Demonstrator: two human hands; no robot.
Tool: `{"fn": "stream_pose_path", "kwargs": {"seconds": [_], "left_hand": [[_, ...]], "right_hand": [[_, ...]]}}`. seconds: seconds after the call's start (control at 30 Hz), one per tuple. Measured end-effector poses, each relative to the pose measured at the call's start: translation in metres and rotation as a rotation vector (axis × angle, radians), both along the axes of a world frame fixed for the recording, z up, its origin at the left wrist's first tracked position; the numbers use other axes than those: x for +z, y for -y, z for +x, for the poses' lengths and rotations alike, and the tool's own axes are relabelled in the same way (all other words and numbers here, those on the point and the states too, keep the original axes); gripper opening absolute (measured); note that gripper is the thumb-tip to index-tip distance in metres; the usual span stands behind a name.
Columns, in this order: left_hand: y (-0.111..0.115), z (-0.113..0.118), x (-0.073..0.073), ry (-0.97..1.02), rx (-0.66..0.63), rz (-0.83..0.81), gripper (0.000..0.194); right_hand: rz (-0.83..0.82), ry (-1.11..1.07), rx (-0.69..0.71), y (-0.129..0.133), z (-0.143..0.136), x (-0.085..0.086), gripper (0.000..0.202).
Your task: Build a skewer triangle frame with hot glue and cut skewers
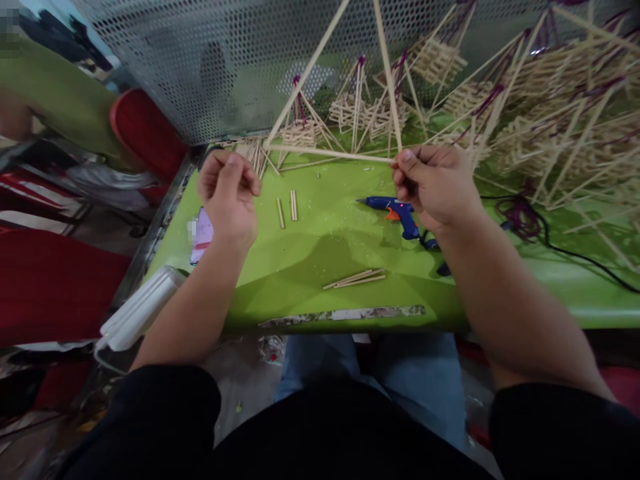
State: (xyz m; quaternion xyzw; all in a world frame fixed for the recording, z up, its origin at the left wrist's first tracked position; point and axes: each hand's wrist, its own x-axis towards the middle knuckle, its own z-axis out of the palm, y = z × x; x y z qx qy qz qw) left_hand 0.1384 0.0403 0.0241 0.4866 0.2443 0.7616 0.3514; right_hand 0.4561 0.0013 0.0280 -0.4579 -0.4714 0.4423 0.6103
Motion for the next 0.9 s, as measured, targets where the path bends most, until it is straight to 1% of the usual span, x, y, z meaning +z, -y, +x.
{"fn": "stream_pose_path", "kwargs": {"seconds": [0.07,0.13,0.2,0.27,0.33,0.37,0.4,0.47,0.5,0.57,0.63,0.7,0.77,0.83,0.9], "left_hand": [[-0.006,-0.005,0.001,0.095,0.042,0.035,0.039],[-0.012,-0.010,-0.002,0.093,0.055,0.041,0.039],[-0.017,-0.014,-0.009,-0.072,-0.009,0.078,0.042],[-0.018,-0.017,-0.015,-0.308,-0.106,0.104,0.042],[-0.015,-0.016,-0.018,-0.446,-0.150,0.074,0.045],[-0.013,-0.016,-0.017,-0.447,-0.141,0.049,0.045],[-0.011,-0.015,-0.016,-0.415,-0.127,0.022,0.041],[-0.006,-0.015,-0.010,-0.325,-0.116,-0.023,0.025],[-0.004,-0.016,-0.007,-0.300,-0.132,-0.041,0.022],[-0.002,-0.019,-0.002,-0.325,-0.162,-0.073,0.031],[-0.002,-0.022,0.000,-0.425,-0.114,-0.077,0.038],[-0.002,-0.024,-0.002,-0.537,-0.019,-0.094,0.036],[-0.004,-0.025,-0.005,-0.613,0.042,-0.129,0.032],[-0.006,-0.024,-0.008,-0.639,0.061,-0.158,0.030],[-0.009,-0.022,-0.011,-0.625,0.082,-0.164,0.027]], "right_hand": [[-0.002,-0.019,-0.012,-0.002,0.003,0.000,0.037],[-0.004,-0.010,-0.034,-0.003,0.005,0.001,0.037],[-0.006,0.020,-0.049,-0.005,0.007,0.000,0.039],[0.002,0.045,-0.054,-0.005,0.007,-0.001,0.042],[0.032,0.072,-0.045,-0.004,0.006,-0.003,0.044],[0.053,0.097,-0.042,-0.004,0.005,-0.004,0.045],[0.071,0.128,-0.040,-0.003,0.004,-0.004,0.046],[0.092,0.193,-0.036,-0.002,0.001,-0.005,0.046],[0.094,0.217,-0.040,-0.001,0.001,-0.005,0.046],[0.094,0.245,-0.055,0.000,0.000,-0.005,0.045],[0.102,0.268,-0.073,0.001,0.000,-0.004,0.043],[0.121,0.290,-0.084,0.001,0.000,-0.003,0.041],[0.145,0.301,-0.092,0.001,-0.001,-0.004,0.040],[0.172,0.289,-0.100,0.000,-0.002,-0.008,0.038],[0.194,0.252,-0.111,-0.002,-0.005,-0.012,0.034]]}}
